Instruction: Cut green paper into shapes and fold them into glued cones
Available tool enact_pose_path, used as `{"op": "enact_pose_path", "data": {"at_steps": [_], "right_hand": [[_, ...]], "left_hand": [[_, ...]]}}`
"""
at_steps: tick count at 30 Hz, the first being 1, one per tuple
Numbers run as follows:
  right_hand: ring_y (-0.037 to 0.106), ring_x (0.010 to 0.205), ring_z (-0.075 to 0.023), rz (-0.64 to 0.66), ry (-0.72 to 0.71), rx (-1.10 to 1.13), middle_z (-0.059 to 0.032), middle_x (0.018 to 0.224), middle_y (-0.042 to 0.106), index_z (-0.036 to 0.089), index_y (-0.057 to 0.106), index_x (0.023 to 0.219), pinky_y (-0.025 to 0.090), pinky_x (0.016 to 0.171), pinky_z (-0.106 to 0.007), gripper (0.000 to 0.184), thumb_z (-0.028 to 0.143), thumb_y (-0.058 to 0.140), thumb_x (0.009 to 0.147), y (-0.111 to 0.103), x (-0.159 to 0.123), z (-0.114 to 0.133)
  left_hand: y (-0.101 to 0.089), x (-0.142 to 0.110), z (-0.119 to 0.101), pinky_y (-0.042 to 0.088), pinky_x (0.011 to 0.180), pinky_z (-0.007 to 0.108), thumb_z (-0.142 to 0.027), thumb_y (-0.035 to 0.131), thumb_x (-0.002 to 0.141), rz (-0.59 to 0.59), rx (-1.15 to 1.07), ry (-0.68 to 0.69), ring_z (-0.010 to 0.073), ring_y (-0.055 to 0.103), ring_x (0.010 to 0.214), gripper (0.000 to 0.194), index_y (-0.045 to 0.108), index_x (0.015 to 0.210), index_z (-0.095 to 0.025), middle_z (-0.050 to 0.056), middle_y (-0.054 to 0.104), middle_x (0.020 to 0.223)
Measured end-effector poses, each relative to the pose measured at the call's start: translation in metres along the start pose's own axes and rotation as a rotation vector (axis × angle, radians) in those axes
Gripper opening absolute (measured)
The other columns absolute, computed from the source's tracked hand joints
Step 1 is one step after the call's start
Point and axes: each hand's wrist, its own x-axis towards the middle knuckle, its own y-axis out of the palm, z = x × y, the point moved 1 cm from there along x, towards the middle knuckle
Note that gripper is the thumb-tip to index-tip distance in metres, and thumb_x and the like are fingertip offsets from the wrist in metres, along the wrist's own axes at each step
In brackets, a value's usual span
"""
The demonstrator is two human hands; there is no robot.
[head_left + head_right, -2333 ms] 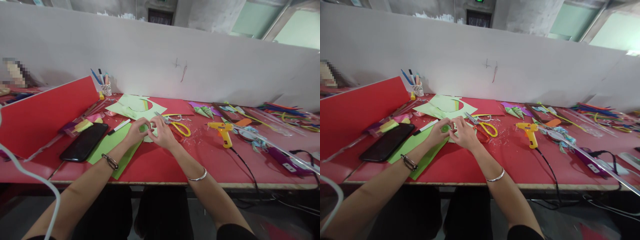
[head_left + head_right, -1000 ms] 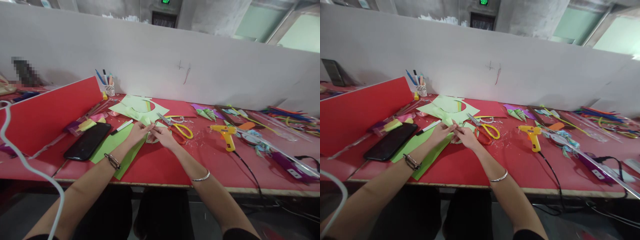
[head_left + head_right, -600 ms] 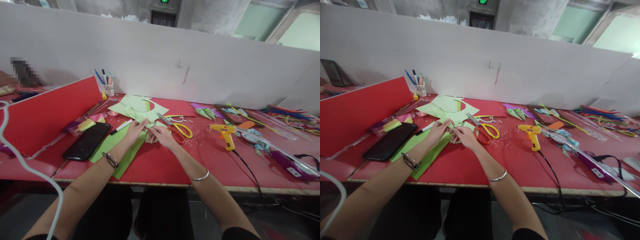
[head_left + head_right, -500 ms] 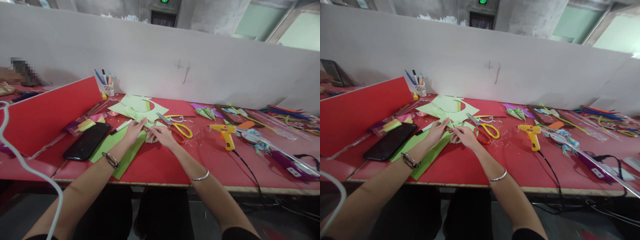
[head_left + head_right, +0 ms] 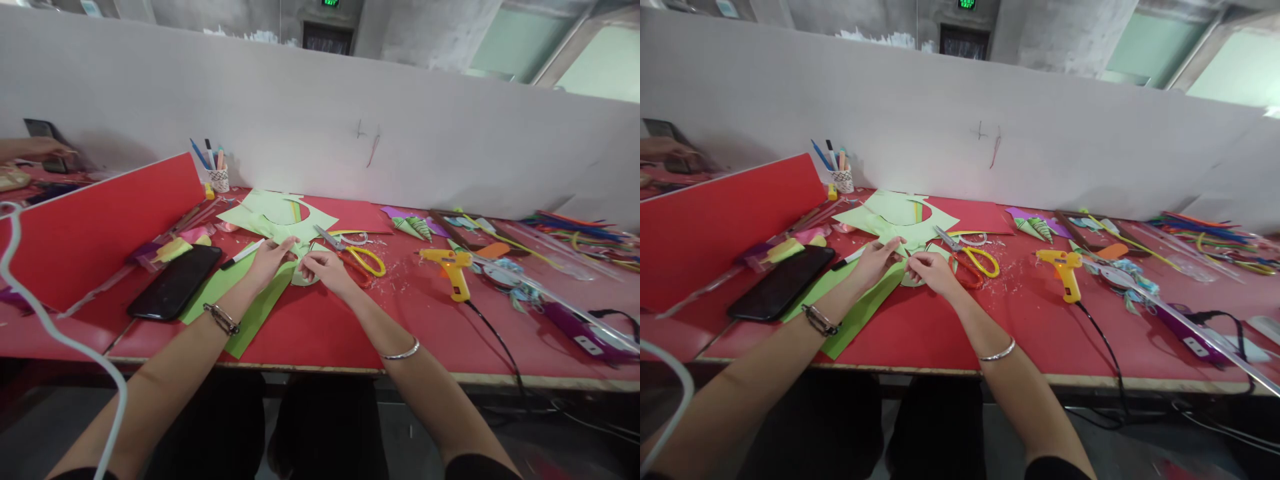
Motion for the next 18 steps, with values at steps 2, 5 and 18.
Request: {"op": "enact_pose_path", "data": {"at_steps": [2, 5, 18], "right_hand": [[0.048, 0.045, -0.0061, -0.017, -0.002, -0.013, 0.0032, 0.047, 0.050, 0.015, 0.056, 0.058, 0.040, 0.045, -0.018, 0.021, 0.027, 0.047, 0.073, 0.0002, 0.0000, 0.0006], [0.046, 0.045, -0.0066, -0.043, -0.009, -0.044, 0.0033, 0.047, 0.048, 0.016, 0.054, 0.056, 0.038, 0.044, -0.018, 0.021, 0.027, 0.045, 0.072, 0.0005, -0.0006, 0.0021], [0.041, 0.049, -0.0089, -0.247, -0.262, -0.450, 0.0031, 0.059, 0.048, 0.020, 0.052, 0.081, 0.036, 0.050, -0.022, 0.016, 0.035, 0.050, 0.075, -0.0013, -0.0063, 0.0093]], "left_hand": [[0.0018, 0.0001, -0.0007, 0.040, 0.050, 0.020, -0.039, 0.071, 0.056, -0.013, -0.027, -0.005, 0.0058, 0.049, 0.045, 0.033, 0.062, 0.071, -0.011, -0.002, 0.057, 0.054], [0.0025, 0.0015, -0.0011, 0.041, 0.049, 0.019, -0.036, 0.072, 0.054, -0.057, -0.091, 0.007, 0.0049, 0.049, 0.045, 0.030, 0.061, 0.068, -0.011, -0.004, 0.056, 0.055], [-0.0008, 0.0035, -0.0013, 0.044, 0.052, 0.018, -0.031, 0.069, 0.061, -0.076, -0.191, -0.005, 0.0036, 0.050, 0.047, 0.023, 0.059, 0.074, -0.014, -0.004, 0.058, 0.061]]}}
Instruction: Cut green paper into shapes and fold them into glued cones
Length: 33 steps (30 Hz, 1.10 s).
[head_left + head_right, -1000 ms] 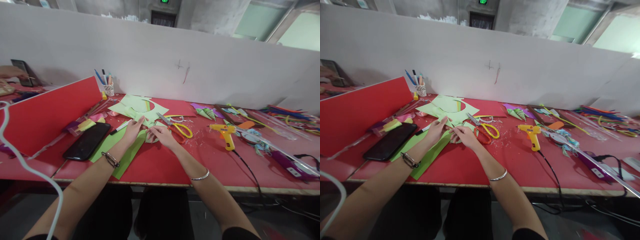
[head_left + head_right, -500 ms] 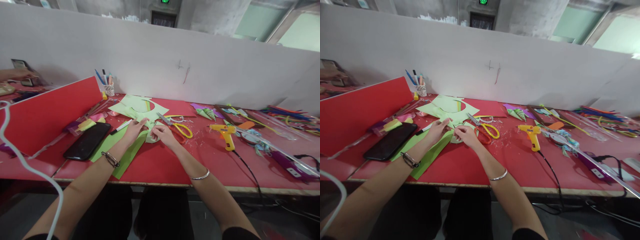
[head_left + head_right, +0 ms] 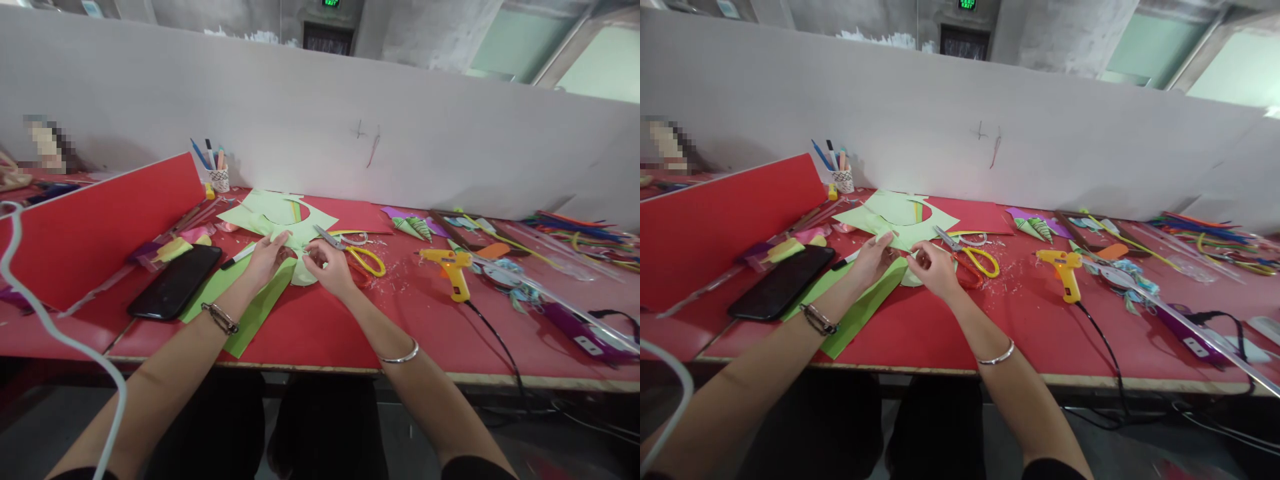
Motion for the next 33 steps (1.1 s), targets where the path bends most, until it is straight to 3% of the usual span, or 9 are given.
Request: {"op": "enact_pose_path", "data": {"at_steps": [8, 13, 18, 22, 28, 33], "right_hand": [[0.048, 0.059, -0.0132, 0.053, -0.132, -0.152, -0.0029, 0.071, 0.057, 0.020, 0.056, 0.074, 0.036, 0.057, -0.025, 0.024, 0.033, 0.039, 0.084, -0.002, 0.001, 0.001], [0.044, 0.056, -0.0118, 0.092, -0.128, -0.209, -0.0004, 0.064, 0.052, 0.019, 0.054, 0.068, 0.033, 0.056, -0.024, 0.023, 0.027, 0.039, 0.084, -0.003, 0.001, 0.003], [0.039, 0.052, -0.0099, 0.121, -0.122, -0.213, 0.0025, 0.056, 0.044, 0.019, 0.050, 0.064, 0.030, 0.053, -0.021, 0.021, 0.022, 0.038, 0.081, -0.001, 0.000, 0.003], [0.038, 0.049, -0.0088, 0.155, -0.127, -0.187, 0.0032, 0.055, 0.046, 0.018, 0.054, 0.065, 0.029, 0.051, -0.021, 0.019, 0.019, 0.040, 0.077, 0.002, 0.000, 0.002], [0.043, 0.051, -0.0094, 0.169, -0.074, -0.220, 0.0015, 0.056, 0.053, 0.018, 0.059, 0.065, 0.030, 0.052, -0.021, 0.017, 0.021, 0.045, 0.074, 0.004, 0.000, -0.004], [0.042, 0.051, -0.0101, 0.164, -0.010, -0.346, 0.0008, 0.055, 0.051, 0.018, 0.055, 0.060, 0.029, 0.051, -0.022, 0.016, 0.024, 0.047, 0.073, 0.001, 0.002, -0.011]], "left_hand": [[0.000, -0.001, 0.001, 0.044, 0.054, 0.019, -0.032, 0.067, 0.062, 0.010, 0.076, 0.018, 0.0047, 0.052, 0.048, 0.023, 0.059, 0.075, -0.014, -0.002, 0.061, 0.065], [0.001, -0.002, 0.000, 0.044, 0.054, 0.019, -0.032, 0.067, 0.063, 0.025, 0.087, 0.028, 0.0043, 0.052, 0.050, 0.022, 0.059, 0.076, -0.015, -0.002, 0.060, 0.067], [0.002, -0.004, -0.001, 0.043, 0.057, 0.019, -0.034, 0.066, 0.065, 0.091, 0.079, 0.005, 0.0043, 0.048, 0.049, 0.027, 0.062, 0.085, -0.016, -0.006, 0.050, 0.055], [0.003, -0.007, -0.001, 0.042, 0.057, 0.018, -0.033, 0.066, 0.064, 0.162, 0.160, 0.012, 0.0052, 0.048, 0.055, 0.027, 0.063, 0.084, -0.016, -0.002, 0.056, 0.066], [0.005, -0.009, 0.002, 0.043, 0.061, 0.023, -0.032, 0.066, 0.063, 0.238, 0.534, 0.140, 0.0124, 0.054, 0.064, 0.024, 0.065, 0.080, -0.015, 0.002, 0.061, 0.070], [0.009, -0.015, -0.002, 0.043, 0.073, 0.027, -0.034, 0.059, 0.070, 0.309, 0.852, 0.413, 0.0172, 0.055, 0.077, 0.023, 0.066, 0.085, -0.017, 0.005, 0.062, 0.079]]}}
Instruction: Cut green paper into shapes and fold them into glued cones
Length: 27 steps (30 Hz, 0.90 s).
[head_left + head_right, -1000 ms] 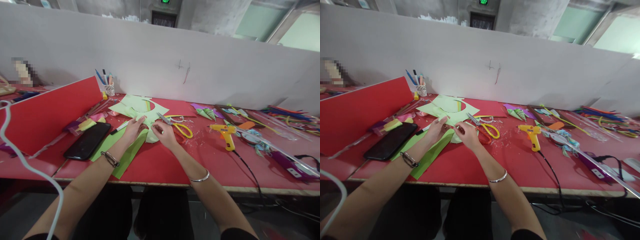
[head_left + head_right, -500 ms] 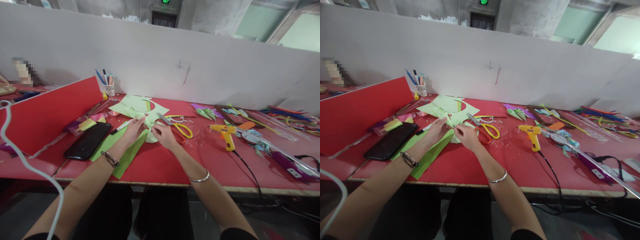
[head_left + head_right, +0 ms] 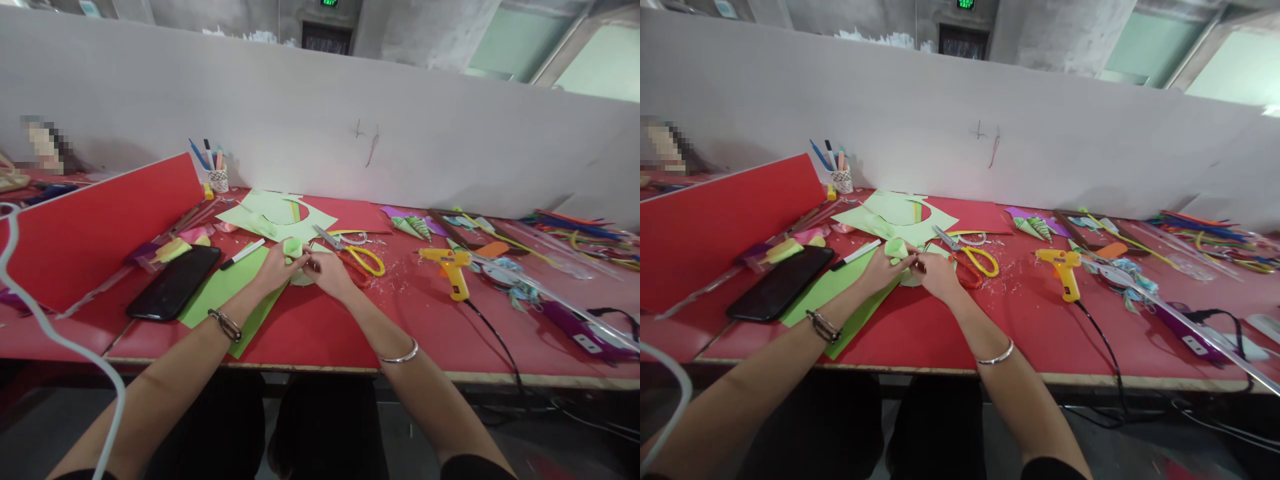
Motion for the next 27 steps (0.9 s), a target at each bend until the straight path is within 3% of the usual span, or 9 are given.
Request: {"op": "enact_pose_path", "data": {"at_steps": [4, 7, 11, 15, 18, 23, 27], "right_hand": [[0.044, 0.052, -0.0102, -0.122, 0.023, 0.108, 0.0024, 0.059, 0.049, 0.019, 0.055, 0.083, 0.034, 0.053, -0.023, 0.012, 0.026, 0.047, 0.076, -0.004, -0.001, 0.001], [0.046, 0.057, -0.0104, -0.196, 0.002, 0.207, 0.0007, 0.072, 0.050, 0.020, 0.047, 0.102, 0.039, 0.055, -0.023, 0.030, 0.032, 0.051, 0.075, -0.007, -0.002, 0.007], [0.049, 0.080, -0.0145, -0.204, -0.149, 0.197, -0.0058, 0.100, 0.045, 0.023, 0.044, 0.115, 0.045, 0.069, -0.028, 0.047, 0.031, 0.058, 0.072, -0.007, -0.003, 0.012], [0.047, 0.094, -0.0170, -0.137, -0.240, 0.195, -0.0049, 0.106, 0.041, 0.027, 0.057, 0.105, 0.044, 0.080, -0.031, 0.030, 0.031, 0.058, 0.074, -0.005, -0.002, 0.011], [0.050, 0.088, -0.0155, -0.136, -0.217, 0.266, -0.0045, 0.101, 0.044, 0.024, 0.062, 0.093, 0.045, 0.074, -0.029, 0.019, 0.032, 0.057, 0.076, -0.006, -0.001, 0.011], [0.050, 0.074, -0.0146, -0.160, -0.126, 0.348, -0.0042, 0.085, 0.049, 0.019, 0.059, 0.080, 0.045, 0.064, -0.026, 0.020, 0.037, 0.057, 0.074, -0.008, -0.001, 0.013], [0.051, 0.064, -0.0132, -0.182, 0.065, 0.486, -0.0023, 0.074, 0.052, 0.020, 0.056, 0.080, 0.044, 0.056, -0.026, 0.023, 0.041, 0.055, 0.073, -0.004, -0.001, 0.009]], "left_hand": [[-0.003, 0.000, -0.005, 0.039, 0.081, 0.027, -0.030, 0.053, 0.077, -0.047, 0.138, 0.144, 0.0170, 0.053, 0.085, 0.023, 0.064, 0.095, -0.019, 0.005, 0.059, 0.088], [-0.004, 0.000, -0.003, 0.040, 0.079, 0.027, -0.026, 0.050, 0.079, -0.085, 0.189, 0.155, 0.0165, 0.053, 0.084, 0.021, 0.063, 0.094, -0.019, 0.005, 0.057, 0.089], [-0.004, -0.001, 0.005, 0.041, 0.075, 0.027, -0.010, 0.049, 0.071, -0.020, 0.212, 0.171, 0.0168, 0.053, 0.081, 0.024, 0.061, 0.091, -0.018, 0.004, 0.056, 0.088], [-0.003, -0.001, 0.010, 0.039, 0.071, 0.026, -0.001, 0.051, 0.060, 0.084, 0.171, 0.149, 0.0172, 0.051, 0.076, 0.023, 0.060, 0.075, -0.015, 0.003, 0.055, 0.080], [-0.001, -0.001, 0.010, 0.038, 0.071, 0.024, -0.003, 0.050, 0.065, 0.148, 0.141, 0.184, 0.0166, 0.053, 0.074, 0.017, 0.060, 0.071, -0.015, 0.003, 0.057, 0.075], [0.002, -0.002, 0.011, 0.037, 0.056, 0.023, -0.011, 0.047, 0.074, 0.246, 0.281, 0.190, 0.0144, 0.055, 0.057, 0.017, 0.061, 0.065, -0.015, 0.003, 0.059, 0.061], [0.001, -0.002, 0.010, 0.034, 0.046, 0.021, -0.021, 0.045, 0.079, 0.358, 0.281, 0.104, 0.0100, 0.048, 0.037, 0.026, 0.061, 0.059, -0.016, 0.001, 0.057, 0.046]]}}
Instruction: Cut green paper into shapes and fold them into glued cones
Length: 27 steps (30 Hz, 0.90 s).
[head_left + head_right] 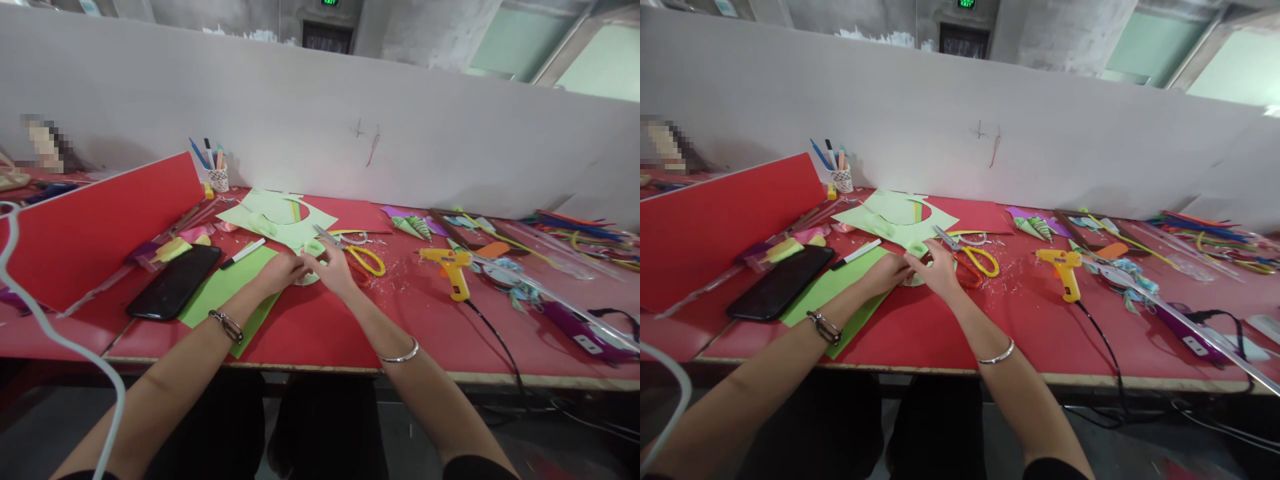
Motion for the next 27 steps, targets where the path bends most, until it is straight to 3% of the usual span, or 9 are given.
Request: {"op": "enact_pose_path", "data": {"at_steps": [4, 11, 23, 27], "right_hand": [[0.048, 0.053, -0.0115, 0.008, 0.162, 0.203, 0.0011, 0.060, 0.050, 0.019, 0.054, 0.076, 0.041, 0.050, -0.024, 0.026, 0.044, 0.056, 0.070, 0.003, 0.003, -0.008], [0.048, 0.054, -0.0090, 0.046, 0.170, 0.375, 0.0027, 0.063, 0.052, 0.017, 0.055, 0.075, 0.041, 0.051, -0.022, 0.026, 0.038, 0.064, 0.061, 0.003, 0.004, -0.007], [0.045, 0.056, -0.0091, -0.068, 0.159, 0.277, 0.0034, 0.062, 0.048, 0.019, 0.052, 0.071, 0.039, 0.054, -0.022, 0.027, 0.043, 0.062, 0.064, 0.002, 0.006, -0.015], [0.044, 0.050, -0.0086, -0.087, 0.160, 0.290, 0.0038, 0.060, 0.046, 0.021, 0.050, 0.085, 0.039, 0.051, -0.023, 0.034, 0.053, 0.041, 0.077, -0.002, 0.007, -0.014]], "left_hand": [[0.001, -0.001, -0.002, 0.036, 0.042, 0.020, -0.036, 0.047, 0.080, 0.064, -0.132, -0.082, 0.0087, 0.046, 0.032, 0.032, 0.063, 0.060, -0.017, 0.002, 0.060, 0.045], [0.002, -0.001, -0.003, 0.035, 0.041, 0.016, -0.049, 0.045, 0.079, 0.102, -0.195, -0.189, 0.0057, 0.043, 0.032, 0.045, 0.060, 0.057, -0.012, 0.001, 0.057, 0.042], [0.000, -0.001, -0.007, 0.038, 0.051, 0.016, -0.049, 0.027, 0.087, 0.151, -0.005, -0.130, 0.0067, 0.049, 0.040, 0.054, 0.058, 0.061, -0.013, 0.001, 0.058, 0.043], [-0.001, -0.001, -0.008, 0.038, 0.050, 0.017, -0.048, 0.031, 0.086, 0.133, -0.059, -0.164, 0.0066, 0.048, 0.038, 0.051, 0.057, 0.059, -0.014, 0.000, 0.058, 0.044]]}}
